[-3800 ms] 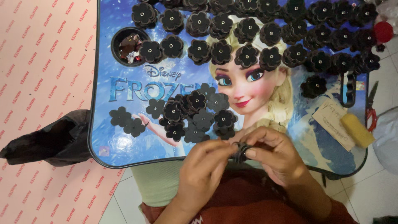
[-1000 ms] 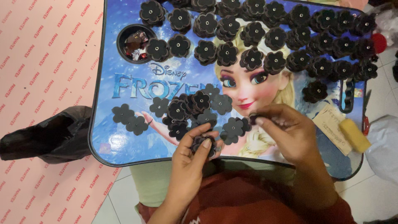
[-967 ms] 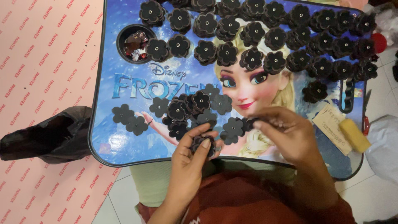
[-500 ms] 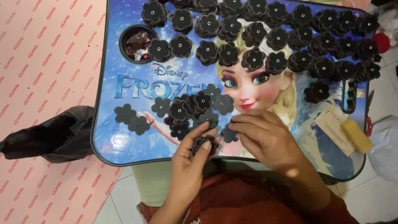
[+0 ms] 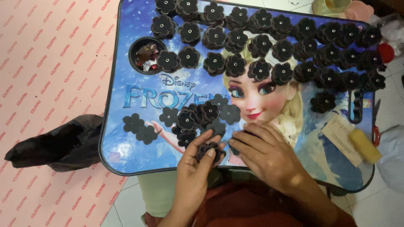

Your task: The person repeatedly picks up small black flower-shaped components with central holes from a tray and stacks them by hand. The components are handled one at a time and placed into growing stacks on the tray. No tools are used.

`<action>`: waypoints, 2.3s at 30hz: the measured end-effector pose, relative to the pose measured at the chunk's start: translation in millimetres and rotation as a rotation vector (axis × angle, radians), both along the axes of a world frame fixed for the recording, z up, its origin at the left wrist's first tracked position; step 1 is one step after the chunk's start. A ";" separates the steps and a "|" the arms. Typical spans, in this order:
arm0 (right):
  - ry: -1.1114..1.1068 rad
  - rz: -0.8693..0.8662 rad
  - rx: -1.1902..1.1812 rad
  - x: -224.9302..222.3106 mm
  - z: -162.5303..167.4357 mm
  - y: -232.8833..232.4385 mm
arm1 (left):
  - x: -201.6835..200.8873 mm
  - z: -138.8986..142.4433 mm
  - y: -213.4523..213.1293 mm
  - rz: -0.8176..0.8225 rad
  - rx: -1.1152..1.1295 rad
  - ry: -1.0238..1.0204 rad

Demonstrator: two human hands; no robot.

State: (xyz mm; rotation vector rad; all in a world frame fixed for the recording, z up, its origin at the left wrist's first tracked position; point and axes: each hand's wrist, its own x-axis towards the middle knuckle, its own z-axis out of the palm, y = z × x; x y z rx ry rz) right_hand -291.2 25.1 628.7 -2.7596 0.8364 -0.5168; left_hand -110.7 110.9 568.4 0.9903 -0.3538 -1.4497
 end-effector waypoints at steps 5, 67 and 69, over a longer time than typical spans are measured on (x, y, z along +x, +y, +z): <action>0.010 0.083 0.068 -4.4 -0.5 14.5 | 1.3 -3.4 -0.7 -0.017 -0.012 0.000; -0.336 -0.615 0.746 -36.3 -8.4 -2.5 | -4.3 10.5 13.4 -0.072 0.063 0.244; -0.396 -0.562 0.815 -35.3 -8.1 -3.5 | -4.2 13.2 11.7 -0.090 0.034 0.247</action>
